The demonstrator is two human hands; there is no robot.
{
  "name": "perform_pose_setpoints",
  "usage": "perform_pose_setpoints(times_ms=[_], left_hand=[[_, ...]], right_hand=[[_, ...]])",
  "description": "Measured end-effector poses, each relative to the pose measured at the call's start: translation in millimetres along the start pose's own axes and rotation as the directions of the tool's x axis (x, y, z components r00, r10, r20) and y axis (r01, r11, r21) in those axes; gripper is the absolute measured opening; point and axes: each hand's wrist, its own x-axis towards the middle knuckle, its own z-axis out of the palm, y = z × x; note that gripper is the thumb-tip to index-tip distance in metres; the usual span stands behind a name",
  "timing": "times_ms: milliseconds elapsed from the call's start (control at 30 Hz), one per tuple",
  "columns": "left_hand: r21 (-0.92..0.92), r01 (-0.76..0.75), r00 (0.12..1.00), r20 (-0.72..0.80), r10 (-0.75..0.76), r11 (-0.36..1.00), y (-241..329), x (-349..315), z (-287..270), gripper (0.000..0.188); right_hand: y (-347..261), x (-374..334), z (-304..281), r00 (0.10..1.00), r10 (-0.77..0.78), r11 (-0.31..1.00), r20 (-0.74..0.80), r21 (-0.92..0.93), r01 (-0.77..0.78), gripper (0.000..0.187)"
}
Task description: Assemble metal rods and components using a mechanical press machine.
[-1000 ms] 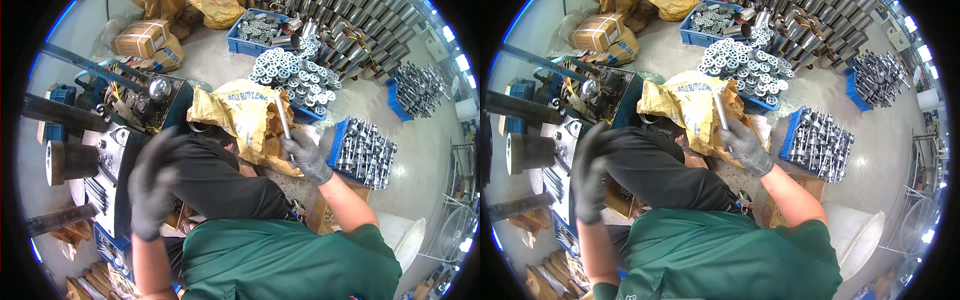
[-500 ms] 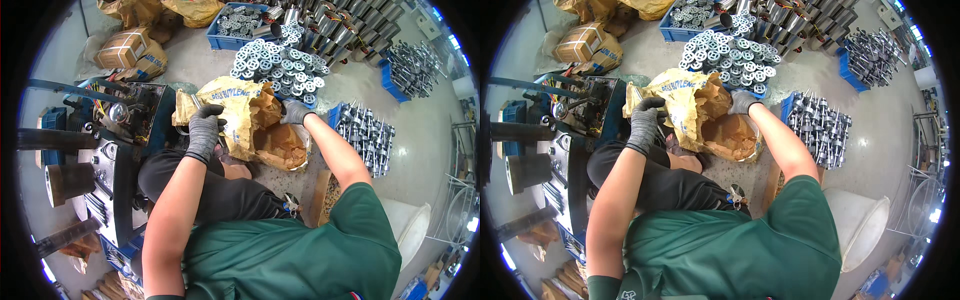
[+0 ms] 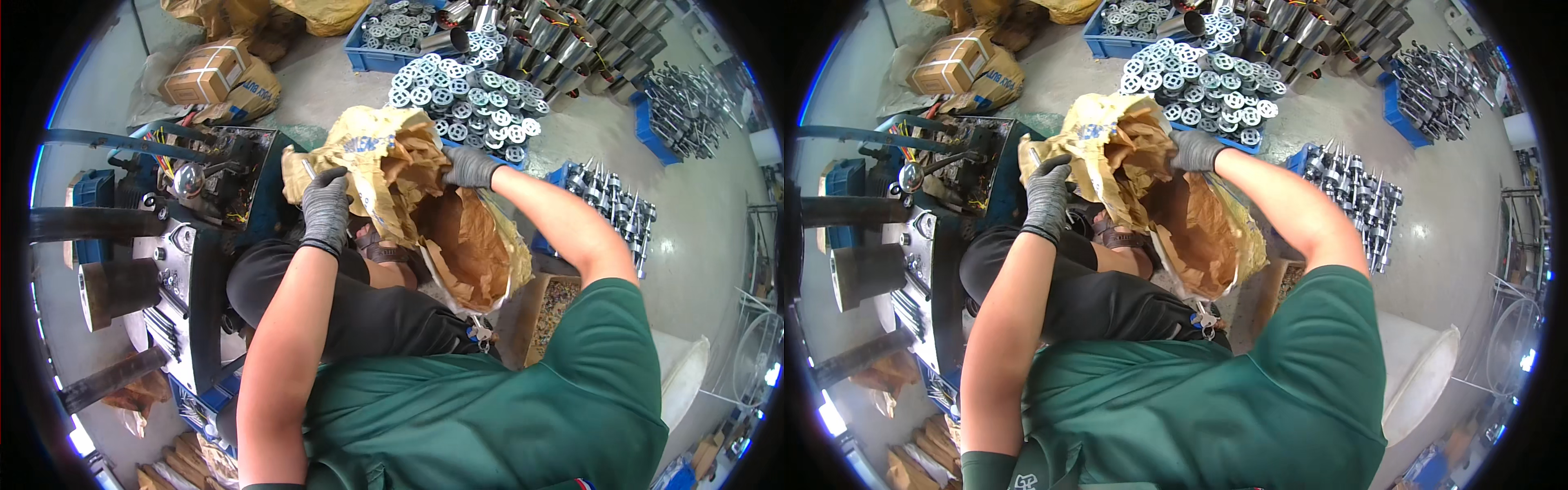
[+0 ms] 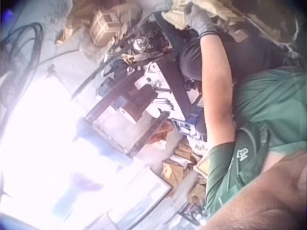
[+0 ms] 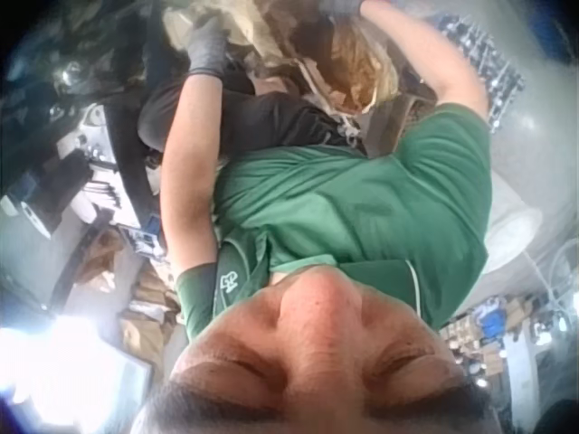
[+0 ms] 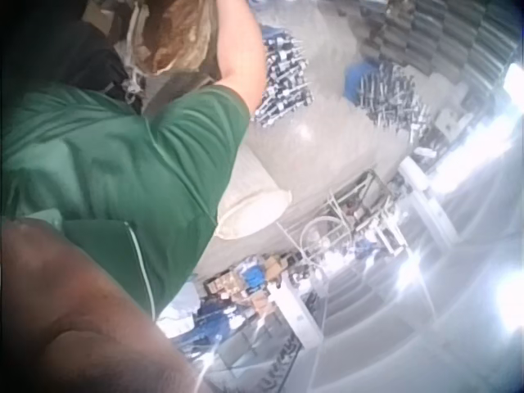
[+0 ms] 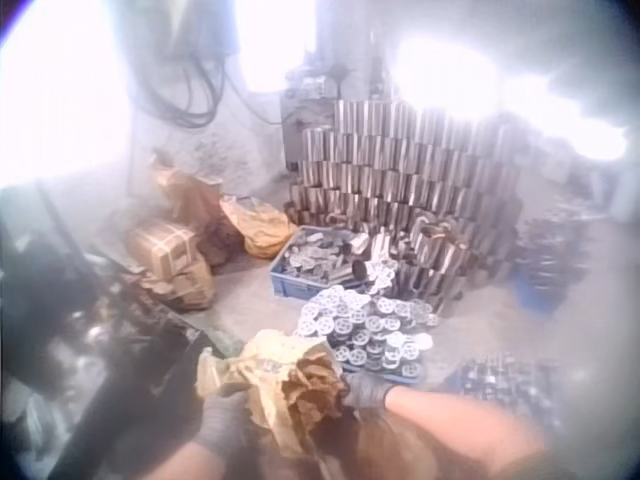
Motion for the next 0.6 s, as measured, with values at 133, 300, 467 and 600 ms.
perform_pose_setpoints(times_ms=[133, 300, 467, 600], left_hand=[[0.053, -0.077, 0.997, 0.013, 0.076, 0.996, -4, -1, -2, 0.027], [0.040, -0.072, 0.997, 0.019, 0.071, 0.997, 4, -14, 0, 0.028], [-0.012, -0.127, 0.992, 0.013, 0.127, 0.992, 0, -7, -2, 0.030], [-0.071, -0.181, 0.983, 0.003, 0.181, 0.981, 4, -10, 4, 0.029]], right_hand=[[-10, -23, -57, 0.973, -0.187, 0.981, -0.138, 0.017, 0.191, 0.049], [-22, -47, -108, 0.983, -0.170, 0.985, -0.073, -0.014, 0.170, 0.052], [-7, -55, -130, 0.953, -0.240, 0.967, -0.185, 0.039, 0.251, 0.048], [27, -75, -162, 0.938, -0.150, 0.941, -0.313, 0.245, 0.232, 0.036]])
